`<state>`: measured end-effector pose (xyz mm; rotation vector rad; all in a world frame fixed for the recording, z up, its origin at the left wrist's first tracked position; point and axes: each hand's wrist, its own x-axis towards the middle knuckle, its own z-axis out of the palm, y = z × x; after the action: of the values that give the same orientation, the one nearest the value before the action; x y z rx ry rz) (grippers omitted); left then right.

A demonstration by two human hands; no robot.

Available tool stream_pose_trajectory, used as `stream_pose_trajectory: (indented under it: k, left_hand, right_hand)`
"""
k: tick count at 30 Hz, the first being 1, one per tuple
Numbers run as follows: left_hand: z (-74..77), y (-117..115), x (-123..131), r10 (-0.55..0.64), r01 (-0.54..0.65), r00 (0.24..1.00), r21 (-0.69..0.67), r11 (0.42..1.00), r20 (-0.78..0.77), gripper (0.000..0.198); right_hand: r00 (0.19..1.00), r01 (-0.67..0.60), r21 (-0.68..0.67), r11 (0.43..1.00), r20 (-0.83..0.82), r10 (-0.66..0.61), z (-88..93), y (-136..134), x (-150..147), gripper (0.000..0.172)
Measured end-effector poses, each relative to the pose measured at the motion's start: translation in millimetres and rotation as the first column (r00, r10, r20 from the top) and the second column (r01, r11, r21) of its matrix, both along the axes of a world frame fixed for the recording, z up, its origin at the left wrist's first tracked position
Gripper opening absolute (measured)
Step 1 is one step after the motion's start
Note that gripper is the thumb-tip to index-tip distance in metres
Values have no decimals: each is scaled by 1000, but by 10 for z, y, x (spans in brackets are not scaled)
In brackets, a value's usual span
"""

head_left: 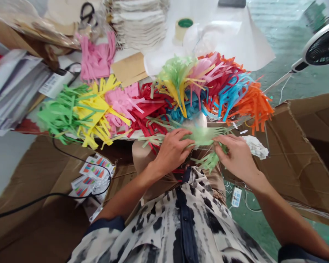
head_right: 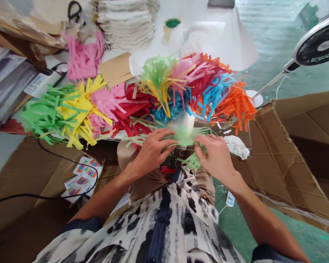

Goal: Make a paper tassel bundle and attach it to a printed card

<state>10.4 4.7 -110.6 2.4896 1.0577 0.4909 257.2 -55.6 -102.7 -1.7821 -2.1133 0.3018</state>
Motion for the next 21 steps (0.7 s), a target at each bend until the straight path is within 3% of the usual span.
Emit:
stream_pose_trajectory:
  k: [3,8,13,16,21]
  left_hand:
    - [18,13,-10,53,-53,999,20,998,0,28]
    - [24,60,-2,146,-149,988,-64,987,-47,26]
    - [5,166,95,271,-277,944,-9,961,-191,31]
    - [-7,233,165,301,-303,915,34,952,-268,36]
    - [2,299,224,299,-310,904,14,951,-304,35]
  right_hand:
    - [999,-1,-33,999,34,2,21,109,29,25]
    - [996,65,-118,991,67,-58,24,215,34,26]
    - [953,178,-125,976,270,-139,30,265,-56,29]
    - [909,228,-103,968,378,-174,48,286,-121,30]
    - [890,266,-115,957,410,-198,43,335,-160,32]
